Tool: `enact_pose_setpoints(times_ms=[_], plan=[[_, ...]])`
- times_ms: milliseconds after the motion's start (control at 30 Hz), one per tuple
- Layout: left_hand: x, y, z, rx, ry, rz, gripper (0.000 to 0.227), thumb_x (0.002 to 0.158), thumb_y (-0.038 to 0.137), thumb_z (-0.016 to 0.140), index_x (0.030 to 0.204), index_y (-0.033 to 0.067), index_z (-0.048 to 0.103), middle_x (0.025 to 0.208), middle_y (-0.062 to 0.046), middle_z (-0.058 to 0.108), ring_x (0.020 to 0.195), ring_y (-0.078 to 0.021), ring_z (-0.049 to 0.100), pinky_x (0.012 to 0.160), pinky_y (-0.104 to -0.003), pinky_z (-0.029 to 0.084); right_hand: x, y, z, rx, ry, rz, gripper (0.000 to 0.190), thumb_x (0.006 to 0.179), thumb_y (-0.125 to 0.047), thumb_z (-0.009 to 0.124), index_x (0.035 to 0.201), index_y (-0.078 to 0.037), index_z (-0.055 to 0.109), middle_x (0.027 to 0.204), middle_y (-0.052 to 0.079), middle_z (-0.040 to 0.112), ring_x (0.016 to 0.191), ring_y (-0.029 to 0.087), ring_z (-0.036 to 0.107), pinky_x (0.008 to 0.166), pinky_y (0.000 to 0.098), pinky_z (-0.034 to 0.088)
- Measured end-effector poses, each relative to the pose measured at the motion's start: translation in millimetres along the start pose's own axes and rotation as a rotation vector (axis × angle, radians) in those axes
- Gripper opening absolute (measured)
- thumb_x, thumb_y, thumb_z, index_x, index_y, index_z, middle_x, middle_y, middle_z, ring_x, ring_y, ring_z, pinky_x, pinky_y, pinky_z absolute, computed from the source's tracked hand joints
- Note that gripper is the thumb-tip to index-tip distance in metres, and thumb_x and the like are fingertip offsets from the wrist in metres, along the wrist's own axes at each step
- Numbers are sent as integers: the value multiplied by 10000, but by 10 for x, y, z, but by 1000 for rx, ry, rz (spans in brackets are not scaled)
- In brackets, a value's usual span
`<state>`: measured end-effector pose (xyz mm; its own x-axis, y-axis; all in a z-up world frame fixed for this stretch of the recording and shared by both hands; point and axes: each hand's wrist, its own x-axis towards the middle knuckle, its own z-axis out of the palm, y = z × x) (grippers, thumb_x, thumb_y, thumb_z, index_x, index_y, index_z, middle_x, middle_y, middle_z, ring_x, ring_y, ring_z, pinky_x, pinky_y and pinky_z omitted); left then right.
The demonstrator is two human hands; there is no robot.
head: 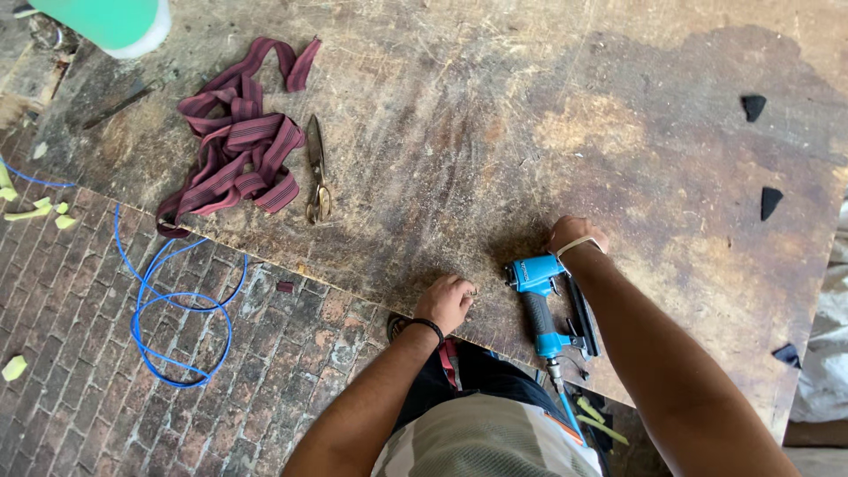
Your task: The person weaves maroon fabric straps across a wooden chair frame and secures them using a pneumatic staple gun. They then flip the chair and place a white foam cushion on a workbench.
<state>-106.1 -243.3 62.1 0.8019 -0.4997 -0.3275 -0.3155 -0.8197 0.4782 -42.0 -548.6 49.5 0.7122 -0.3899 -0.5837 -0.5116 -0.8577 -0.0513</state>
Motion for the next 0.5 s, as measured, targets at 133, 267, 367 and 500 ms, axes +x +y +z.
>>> enact_pose_setpoints(times_ms=[133, 267, 367, 500], plan=[[-2, 60, 48, 100, 30, 19, 243, 948, 284, 666, 1151, 155, 699, 1154, -41, 642, 1137, -246, 604, 943, -416, 523, 13, -66, -59, -5, -53, 1, 412, 861, -401, 814, 1223, -215, 745, 1278, 91, 709, 1219, 310, 662, 985, 449, 552], [1, 97, 74, 145, 27, 58, 295, 928, 347, 685, 1157, 160, 691, 1153, -49, 633, 1129, -260, 586, 942, -435, 512, 20, -26, -23, 4, -87, -112, 338, 845, -385, 812, 1164, -277, 787, 1224, 35, 751, 1165, 278, 692, 988, 448, 564], [43, 114, 84, 190, -13, 36, 265, 953, 374, 680, 1104, 158, 703, 1114, -52, 642, 1104, -246, 602, 943, -423, 526, -41, -16, -5, 90, -43, -201, 327, 845, -389, 812, 1133, -236, 790, 1173, 45, 778, 1067, 260, 737, 937, 416, 591], [126, 128, 131, 175, 25, -15, 182, 987, 342, 668, 1020, 177, 736, 1032, -28, 669, 1012, -212, 649, 891, -403, 567, -335, -125, 24, 360, -33, -174, 269, 915, -393, 756, 1095, -194, 774, 1114, 50, 770, 923, 217, 765, 777, 375, 655]])
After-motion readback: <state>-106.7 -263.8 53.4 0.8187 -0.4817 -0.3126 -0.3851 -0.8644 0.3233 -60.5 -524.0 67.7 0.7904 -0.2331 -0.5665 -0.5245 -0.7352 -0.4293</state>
